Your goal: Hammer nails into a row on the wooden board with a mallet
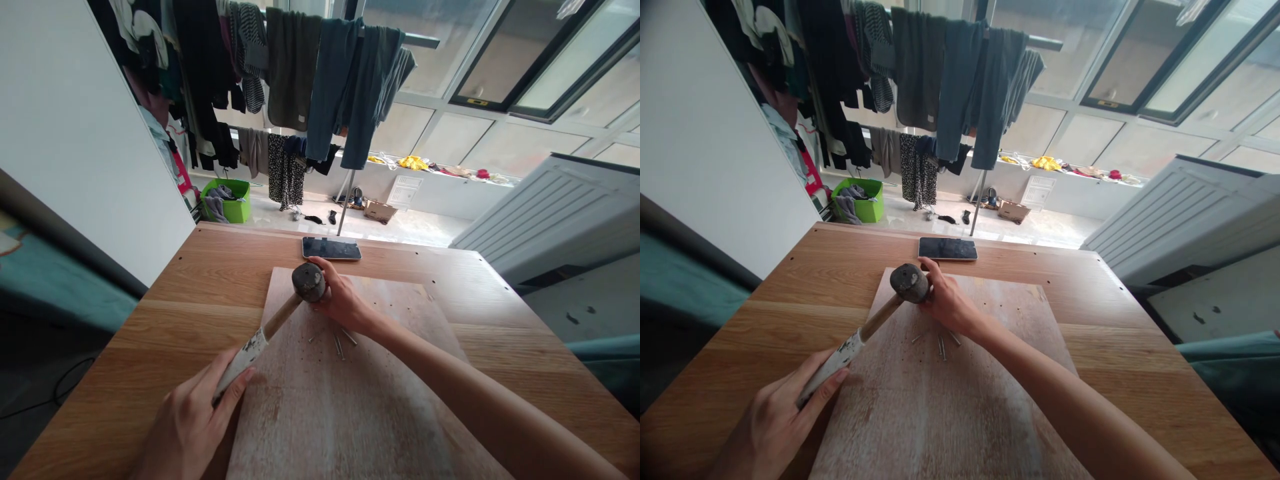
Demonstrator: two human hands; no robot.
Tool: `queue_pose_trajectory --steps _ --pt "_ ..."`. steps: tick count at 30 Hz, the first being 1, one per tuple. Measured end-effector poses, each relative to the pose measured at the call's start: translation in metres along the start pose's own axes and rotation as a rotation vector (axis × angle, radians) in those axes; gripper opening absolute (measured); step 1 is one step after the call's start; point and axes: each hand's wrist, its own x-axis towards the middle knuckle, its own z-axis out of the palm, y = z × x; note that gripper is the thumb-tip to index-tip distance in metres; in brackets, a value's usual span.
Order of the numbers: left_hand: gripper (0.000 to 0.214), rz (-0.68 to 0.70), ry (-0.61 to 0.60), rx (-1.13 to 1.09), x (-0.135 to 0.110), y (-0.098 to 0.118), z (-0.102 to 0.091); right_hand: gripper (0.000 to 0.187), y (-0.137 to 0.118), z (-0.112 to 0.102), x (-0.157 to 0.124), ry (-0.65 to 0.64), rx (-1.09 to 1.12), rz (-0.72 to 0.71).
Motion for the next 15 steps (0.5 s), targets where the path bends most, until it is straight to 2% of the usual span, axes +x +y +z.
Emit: queue_pose_trajectory --steps 3,5,9,11,13,15 --pt "0.044 -0.067 -0.018 -0.042 -0.002 -0.004 0.001 0.068 -0.004 -0.015 -0.003 -0.047 -0.032 -0.004" --pt "0.043 -0.111 -0.011 -0.063 -0.002 -0.006 0.001 0.063 -0.011 -0.025 -0.006 -0.131 -0.096 0.023" --pt "0.045 -0.163 0.014 -0.095 -0.002 -0.008 0.000 0.073 -0.037 -0.032 -0.005 -0.360 -0.355 0.083" --pt "0.045 -0.178 0.000 -0.108 -0.002 -0.008 -0.001 0.071 -0.047 -0.031 -0.001 -0.425 -0.488 0.106" --pt "0.045 -0.193 -0.024 -0.121 -0.001 -0.006 -0.001 0.065 -0.052 -0.030 0.004 -0.448 -0.542 0.110" --pt "0.045 -0.207 -0.038 -0.135 -0.001 -0.004 -0.002 0.062 -0.047 -0.032 0.007 -0.405 -0.466 0.107"
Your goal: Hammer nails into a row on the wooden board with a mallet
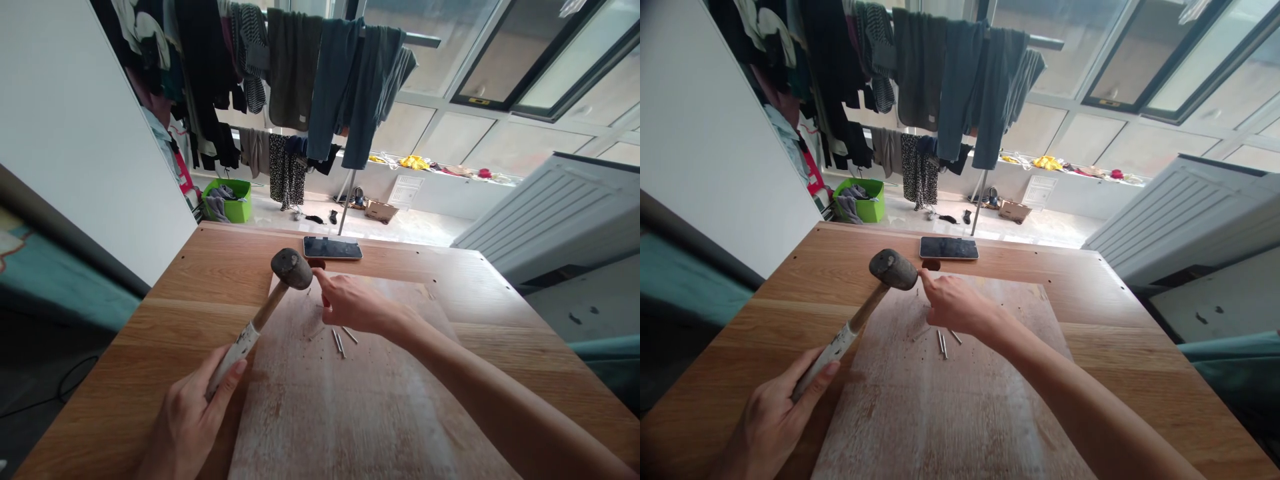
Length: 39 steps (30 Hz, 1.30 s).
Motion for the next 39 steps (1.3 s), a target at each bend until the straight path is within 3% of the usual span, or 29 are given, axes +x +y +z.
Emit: queue_pose_trajectory --steps 3,6,8,15,27,39 --pt "0.043 -0.010 -0.010 -0.027 0.000 0.003 -0.001 0.054 0.018 0.003 0.004 0.203 0.266 -0.003" --pt "0.041 -0.012 -0.021 -0.044 0.000 0.005 -0.002 0.024 0.034 0.012 0.005 0.434 0.465 -0.028" --pt "0.040 -0.009 -0.022 -0.050 -0.001 0.004 -0.002 0.013 0.037 0.019 0.004 0.502 0.511 -0.071" --pt "0.040 -0.006 -0.009 -0.012 0.000 0.002 -0.001 0.015 0.033 0.034 -0.002 0.382 0.490 -0.098" --pt "0.043 0.009 -0.017 -0.025 0.000 0.003 -0.003 0.014 0.031 0.030 -0.006 0.404 0.320 -0.080" --pt "0.044 0.022 0.001 0.002 0.000 0.000 -0.002 0.023 0.034 0.041 -0.006 0.407 0.476 -0.030"
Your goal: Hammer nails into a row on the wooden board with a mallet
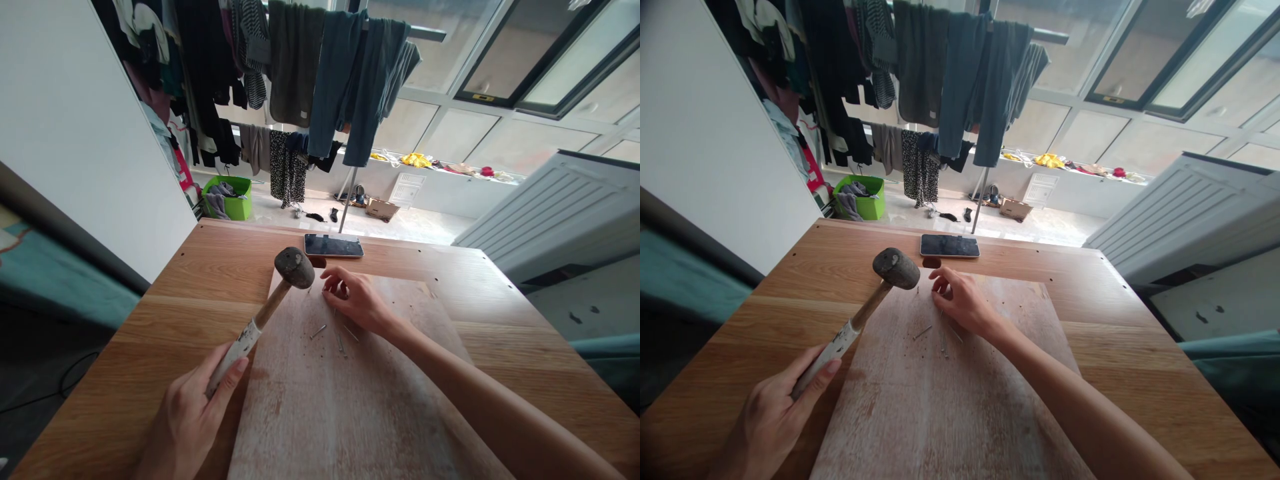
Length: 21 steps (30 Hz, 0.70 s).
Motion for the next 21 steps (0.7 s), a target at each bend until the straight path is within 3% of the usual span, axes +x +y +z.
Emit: queue_pose_trajectory --steps 7,13,21 --pt "0.046 0.057 0.010 0.007 0.002 0.011 -0.003 0.036 -0.002 0.003 0.002 0.014 0.027 0.009" --pt "0.049 0.189 0.008 0.118 0.009 0.024 0.002 0.043 0.002 0.004 0.000 0.050 0.009 0.045" --pt "0.046 0.311 0.055 0.238 0.010 0.023 0.010 0.058 0.008 0.004 -0.002 0.085 -0.070 0.026"
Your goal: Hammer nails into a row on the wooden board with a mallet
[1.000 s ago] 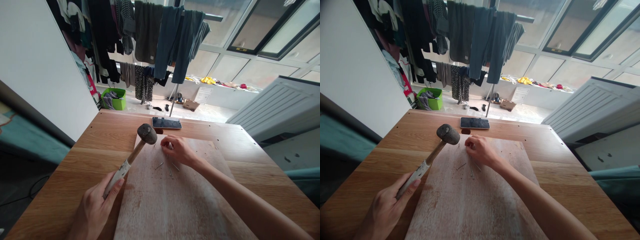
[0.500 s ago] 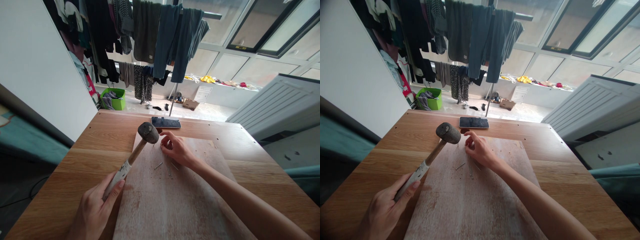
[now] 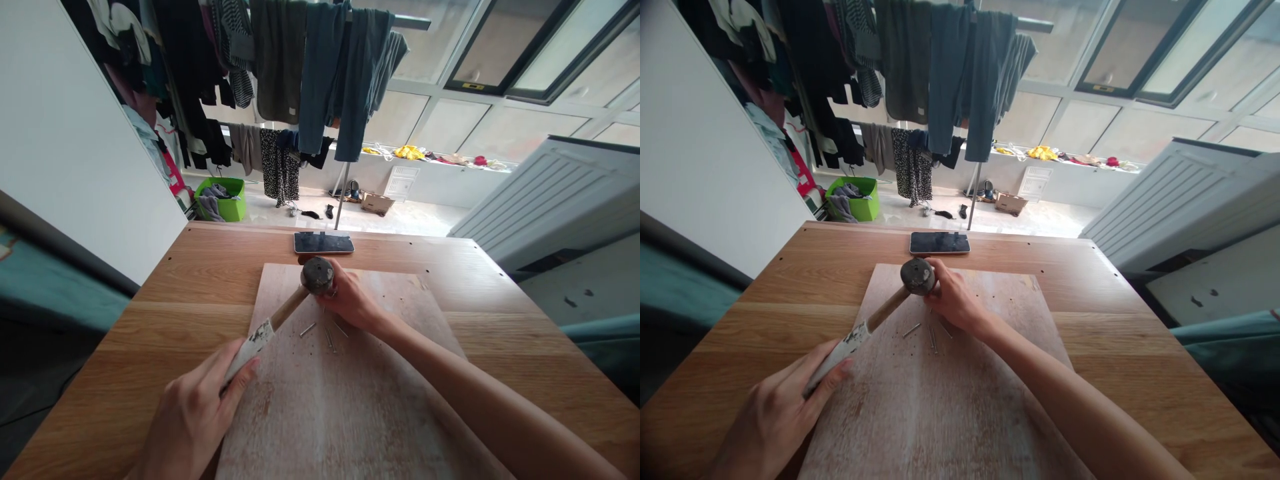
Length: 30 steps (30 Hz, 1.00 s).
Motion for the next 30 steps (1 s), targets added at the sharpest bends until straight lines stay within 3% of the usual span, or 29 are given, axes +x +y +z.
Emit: queue_pose_trajectory --steps 3,8,10,16,21,30 --pt "0.043 -0.006 0.014 -0.048 0.003 -0.001 -0.002 0.062 -0.001 -0.010 -0.001 -0.030 0.012 -0.001" --pt "0.046 -0.101 0.062 -0.143 0.009 0.002 -0.009 0.032 -0.013 -0.026 -0.007 -0.146 -0.074 0.139" --pt "0.049 -0.135 0.070 -0.165 0.011 0.002 -0.011 0.027 -0.021 -0.027 -0.009 -0.213 -0.152 0.135" --pt "0.054 -0.206 0.074 -0.192 0.010 -0.004 -0.011 0.036 -0.044 -0.031 -0.008 -0.380 -0.290 0.159" --pt "0.053 -0.277 0.033 -0.229 0.001 -0.009 -0.004 0.017 -0.053 -0.044 -0.007 -0.494 -0.387 0.220" --pt "0.047 -0.305 -0.012 -0.269 -0.002 -0.011 -0.003 0.023 -0.046 -0.040 -0.008 -0.416 -0.390 0.017"
